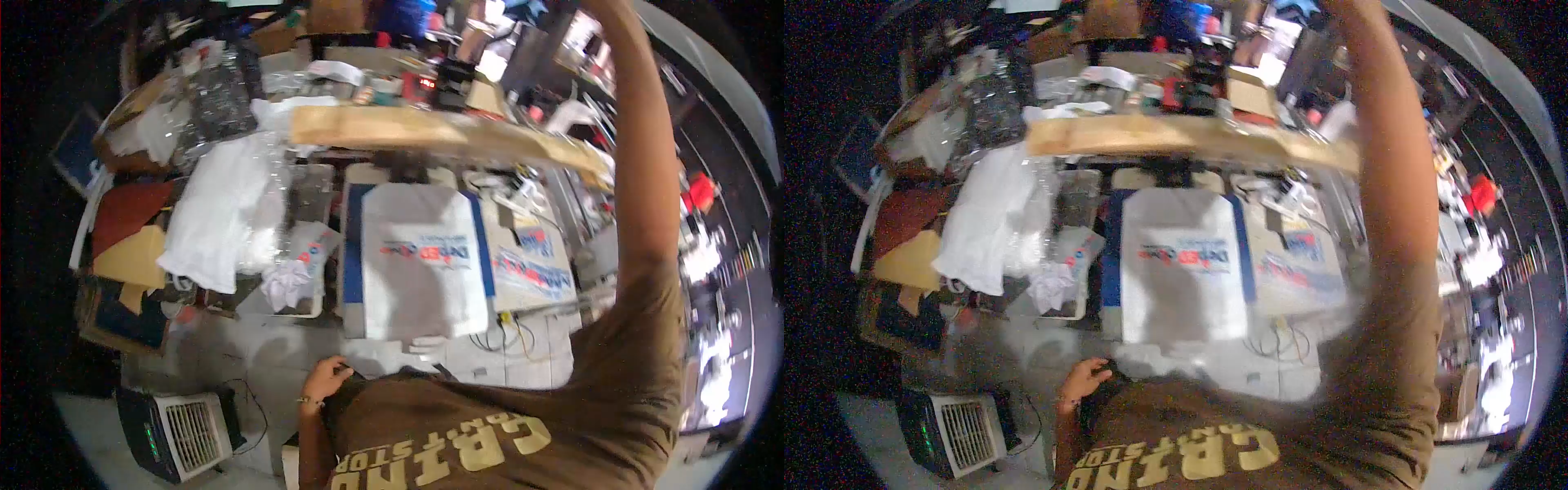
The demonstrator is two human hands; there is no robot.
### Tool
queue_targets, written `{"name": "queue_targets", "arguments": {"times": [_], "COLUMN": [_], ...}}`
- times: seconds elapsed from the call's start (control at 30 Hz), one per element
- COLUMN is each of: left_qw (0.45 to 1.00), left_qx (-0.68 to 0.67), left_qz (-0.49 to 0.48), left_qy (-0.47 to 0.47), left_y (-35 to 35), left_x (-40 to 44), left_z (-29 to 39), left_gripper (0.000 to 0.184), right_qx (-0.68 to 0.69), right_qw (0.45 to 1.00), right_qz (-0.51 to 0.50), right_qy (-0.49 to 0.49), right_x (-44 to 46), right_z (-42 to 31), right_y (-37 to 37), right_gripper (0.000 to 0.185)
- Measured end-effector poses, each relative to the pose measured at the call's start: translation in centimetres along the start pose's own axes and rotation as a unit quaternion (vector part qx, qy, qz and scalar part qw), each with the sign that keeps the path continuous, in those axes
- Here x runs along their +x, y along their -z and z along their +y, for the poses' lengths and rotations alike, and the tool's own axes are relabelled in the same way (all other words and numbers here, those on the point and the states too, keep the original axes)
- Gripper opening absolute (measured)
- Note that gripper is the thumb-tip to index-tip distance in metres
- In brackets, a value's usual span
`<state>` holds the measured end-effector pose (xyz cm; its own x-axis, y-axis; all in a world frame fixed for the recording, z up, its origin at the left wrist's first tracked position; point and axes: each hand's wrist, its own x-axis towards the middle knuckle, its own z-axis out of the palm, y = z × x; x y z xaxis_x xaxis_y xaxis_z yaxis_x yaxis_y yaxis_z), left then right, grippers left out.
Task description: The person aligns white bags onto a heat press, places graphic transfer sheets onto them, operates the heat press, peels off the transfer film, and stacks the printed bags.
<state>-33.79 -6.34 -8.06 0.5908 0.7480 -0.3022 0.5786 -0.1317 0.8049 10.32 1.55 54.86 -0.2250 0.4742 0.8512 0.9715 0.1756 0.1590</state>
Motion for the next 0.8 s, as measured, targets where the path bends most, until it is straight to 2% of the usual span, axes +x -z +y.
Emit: {"name": "queue_targets", "arguments": {"times": [0.03,0.07,0.1,0.13,0.17,0.2,0.23,0.27,0.3,0.33,0.37,0.4,0.47,0.5,0.53,0.6,0.67,0.73,0.77,0.8], "left_qw": [1.000,0.999,1.000,1.000,0.998,0.998,0.997,0.994,0.994,0.990,0.985,0.983,0.963,0.961,0.950,0.921,0.907,0.897,0.889,0.881], "left_qx": [-0.003,-0.005,-0.011,-0.011,-0.009,-0.012,0.009,0.033,0.037,0.069,0.102,0.103,-0.033,-0.054,-0.076,-0.070,-0.113,-0.170,-0.192,-0.211], "left_qz": [-0.020,-0.043,-0.026,-0.014,-0.004,0.005,-0.009,-0.024,-0.025,-0.052,-0.079,-0.083,-0.258,-0.272,-0.282,-0.293,-0.256,-0.187,-0.154,-0.126], "left_qy": [-0.001,0.000,0.005,-0.024,-0.056,-0.055,-0.079,-0.104,-0.105,-0.111,-0.119,-0.123,-0.072,0.019,0.111,0.246,0.315,0.363,0.386,0.405], "left_y": [0.6,1.3,2.0,2.4,3.1,4.4,5.9,7.4,8.6,9.8,11.0,11.9,13.2,14.5,16.0,19.0,21.6,24.0,24.8,25.6], "left_x": [1.0,1.8,3.0,4.0,5.2,6.5,7.6,8.8,9.5,10.4,11.5,12.0,12.5,11.0,9.0,6.2,3.2,0.6,-0.1,-0.2], "left_z": [-0.4,-0.9,-1.6,-2.4,-2.8,-2.3,-1.6,-1.4,-1.8,-2.4,-3.3,-5.1,-10.5,-12.7,-14.3,-15.4,-17.6,-18.8,-18.8,-18.9], "left_gripper": [0.040,0.040,0.040,0.041,0.042,0.042,0.042,0.042,0.042,0.041,0.040,0.040,0.045,0.047,0.048,0.049,0.049,0.049,0.049,0.049], "right_qx": [0.138,0.089,0.107,0.212,0.267,0.391,0.460,0.435,0.427,0.444,0.437,0.415,0.399,0.404,0.407,0.516,0.480,0.448,0.419,0.318], "right_qw": [0.975,0.989,0.989,0.967,0.959,0.883,0.846,0.820,0.812,0.807,0.803,0.840,0.804,0.785,0.763,0.611,0.585,0.567,0.600,0.675], "right_qz": [-0.053,-0.005,-0.040,0.009,-0.006,-0.257,-0.269,-0.369,-0.399,-0.383,-0.387,-0.322,-0.308,-0.276,-0.244,-0.208,-0.129,-0.121,-0.153,-0.105], "right_qy": [-0.167,-0.117,-0.096,-0.138,-0.097,0.032,0.030,0.051,0.017,-0.075,-0.119,-0.136,-0.316,-0.379,-0.439,-0.562,-0.641,-0.681,-0.664,-0.658], "right_x": [-2.5,-6.1,-8.7,-14.2,-17.5,-17.2,-18.6,-19.9,-21.4,-21.8,-21.8,-22.7,-23.6,-25.3,-26.8,-26.9,-26.3,-27.7,-29.0,-30.7], "right_z": [-3.5,-2.5,-7.9,-9.1,-14.2,-15.4,-18.8,-20.2,-21.6,-23.3,-23.9,-23.7,-22.7,-21.5,-20.0,-17.5,-16.3,-13.1,-10.8,-9.4], "right_y": [0.9,1.0,1.6,0.7,-0.6,-0.8,-3.7,-6.4,-10.1,-14.5,-19.1,-24.7,-35.5,-42.1,-48.4,-57.0,-63.8,-70.7,-75.0,-78.6], "right_gripper": [0.078,0.040,0.036,0.031,0.030,0.034,0.031,0.027,0.023,0.024,0.023,0.026,0.026,0.028,0.030,0.032,0.033,0.037,0.045,0.048]}}
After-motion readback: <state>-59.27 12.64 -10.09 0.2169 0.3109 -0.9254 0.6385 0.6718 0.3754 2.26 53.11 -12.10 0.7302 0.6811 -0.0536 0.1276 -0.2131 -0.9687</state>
